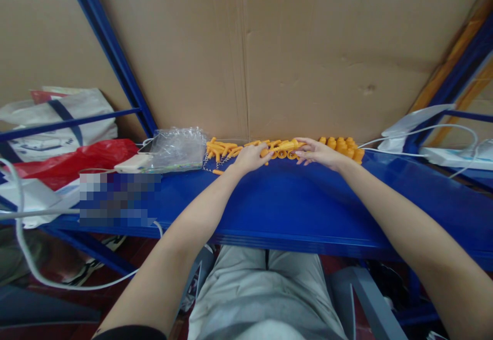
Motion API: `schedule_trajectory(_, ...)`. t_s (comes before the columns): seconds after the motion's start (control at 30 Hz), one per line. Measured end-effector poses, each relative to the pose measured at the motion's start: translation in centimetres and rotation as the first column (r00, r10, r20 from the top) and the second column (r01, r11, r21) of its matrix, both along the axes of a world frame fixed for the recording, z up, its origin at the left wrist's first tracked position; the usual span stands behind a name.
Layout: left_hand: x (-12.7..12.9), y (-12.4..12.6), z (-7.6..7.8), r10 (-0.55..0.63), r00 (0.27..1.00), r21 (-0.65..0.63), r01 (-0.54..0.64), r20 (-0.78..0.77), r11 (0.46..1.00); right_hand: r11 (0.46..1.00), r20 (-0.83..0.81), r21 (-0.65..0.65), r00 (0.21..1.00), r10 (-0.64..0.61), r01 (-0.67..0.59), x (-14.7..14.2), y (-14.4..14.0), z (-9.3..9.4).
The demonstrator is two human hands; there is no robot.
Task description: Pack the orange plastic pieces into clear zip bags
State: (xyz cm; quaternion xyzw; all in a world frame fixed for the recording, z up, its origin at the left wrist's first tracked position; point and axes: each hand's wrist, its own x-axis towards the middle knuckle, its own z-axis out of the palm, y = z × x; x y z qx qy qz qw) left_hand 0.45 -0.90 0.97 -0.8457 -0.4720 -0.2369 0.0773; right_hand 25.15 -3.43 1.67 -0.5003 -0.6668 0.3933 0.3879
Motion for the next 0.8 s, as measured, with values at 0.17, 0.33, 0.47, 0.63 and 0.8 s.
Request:
schedule_trajectory(0.17, 0.04, -0.08, 0.03, -0.029, 1.0, 0.01, 0.029, 0.012, 1.0, 1.0, 0.0, 0.007, 1.0, 0.028, -0.028, 0.07, 0.41, -0.48)
schedule_trajectory(0.33, 0.07, -0.27, 0.04, -0.032, 0.999, 0.008, 0.032, 0.004, 0.999, 0.999, -0.004, 0.023, 1.0, -0.022, 0.022, 0.02, 0.45, -0.43)
schedule_trajectory(0.47, 0.07, -0.46, 0.09, 0.024, 1.0, 0.021, -0.025, 0.012, 0.999, 0.999, -0.006, 0.04, 1.0, -0.02, 0.021, -0.2, 0.35, -0.34)
schedule_trajectory(0.63, 0.15, -0.68, 0.27, 0.091, 0.996, 0.015, -0.092, 0.022, 0.996, 0.998, -0.01, 0.06, 0.999, -0.035, 0.036, -0.67, 0.13, -0.28)
schedule_trajectory(0.8, 0.09, -0.57, 0.17, 0.072, 0.997, 0.03, -0.073, 0.036, 0.997, 0.995, -0.022, 0.091, 0.999, -0.023, 0.025, -0.58, -0.18, -0.02)
